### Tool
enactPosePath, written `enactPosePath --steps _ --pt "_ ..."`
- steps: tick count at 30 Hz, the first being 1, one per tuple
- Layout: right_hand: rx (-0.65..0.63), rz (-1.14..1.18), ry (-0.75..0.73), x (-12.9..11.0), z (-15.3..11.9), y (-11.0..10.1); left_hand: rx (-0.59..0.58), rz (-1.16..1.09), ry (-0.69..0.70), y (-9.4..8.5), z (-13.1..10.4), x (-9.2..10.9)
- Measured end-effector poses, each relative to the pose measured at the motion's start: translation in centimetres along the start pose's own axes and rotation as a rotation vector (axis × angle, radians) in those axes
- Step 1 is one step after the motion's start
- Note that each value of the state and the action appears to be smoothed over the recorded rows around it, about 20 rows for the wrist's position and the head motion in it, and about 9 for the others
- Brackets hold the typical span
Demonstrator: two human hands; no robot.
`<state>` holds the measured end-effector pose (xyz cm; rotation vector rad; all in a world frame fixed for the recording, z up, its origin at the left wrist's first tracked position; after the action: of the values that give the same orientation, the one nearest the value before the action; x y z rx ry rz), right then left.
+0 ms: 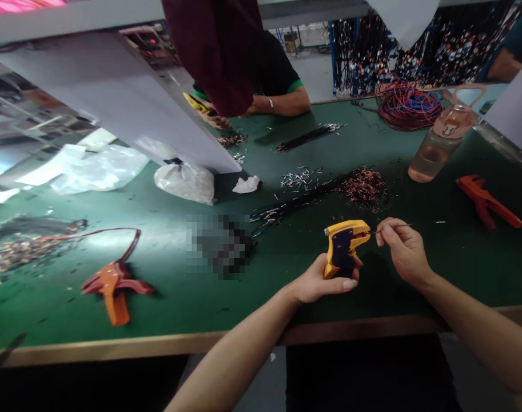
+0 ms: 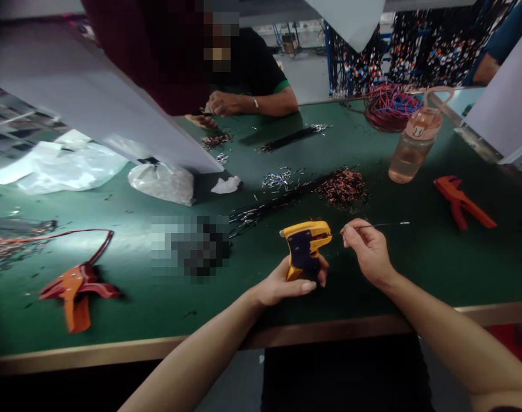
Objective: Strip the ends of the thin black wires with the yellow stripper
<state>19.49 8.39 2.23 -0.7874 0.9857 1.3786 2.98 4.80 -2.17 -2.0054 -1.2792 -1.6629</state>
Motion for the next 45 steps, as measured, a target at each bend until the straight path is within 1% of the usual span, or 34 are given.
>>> enactPosePath --steps 4,11,15,17,18,20,22,25,29,33,36,40,45 --pt "-0.011 0.016 0.024 0.3 0.0 0.1 0.025 0.027 -0.017 0.1 -0.2 0.1" --pt "-0.055 0.06 0.038 0.6 -0.3 0.3 0.072 0.124 0.014 0.3 -0.3 0.9" --pt "-0.075 0.086 0.028 0.7 -0.4 0.3 0.085 0.186 0.025 0.8 -0.5 1.1" --pt "-0.08 0.088 0.017 0.6 -0.4 0.3 0.117 0.211 0.022 0.8 -0.6 1.1" --pt "-0.078 0.088 0.01 0.5 -0.4 0.3 0.152 0.208 0.022 0.6 -0.7 1.1" --pt "-0.055 0.077 -0.012 0.3 -0.2 0.2 0.228 0.185 0.022 0.0 -0.7 1.0" --pt "-0.031 0.048 -0.031 0.1 -0.1 0.1 0.25 0.148 0.028 -0.4 -0.5 1.0" --pt "0.008 -0.01 -0.046 -0.1 0.2 -0.1 0.194 0.036 0.058 -0.4 -0.2 1.0" --pt "0.069 -0.113 -0.073 -0.7 0.2 -0.7 0.153 -0.107 0.157 -0.6 -0.2 1.7" --pt "0.009 -0.264 -0.104 -1.4 -0.1 -0.1 0.149 -0.122 0.237 -0.9 -0.5 2.4" --pt "-0.038 -0.333 -0.149 -1.7 -0.4 0.6 0.151 -0.113 0.229 -1.1 -0.5 2.2" --pt "-0.091 -0.369 -0.168 -1.6 -0.6 1.2 0.148 -0.108 0.215 -1.3 -0.3 1.8" --pt "-0.18 -0.389 -0.2 -1.9 -0.3 1.5 0.19 -0.113 0.246 -1.8 -0.3 1.9"
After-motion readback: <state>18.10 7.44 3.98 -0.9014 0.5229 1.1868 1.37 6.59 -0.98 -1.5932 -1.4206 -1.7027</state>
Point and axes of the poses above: each hand's wrist, its own z-axis towards the middle knuckle, its own y-axis out of the palm, x = y × z, the point moved 8 cm from there along z, towards the middle knuckle, and after that the axes turned 8 degrees about -y, right-handed, at the moved point
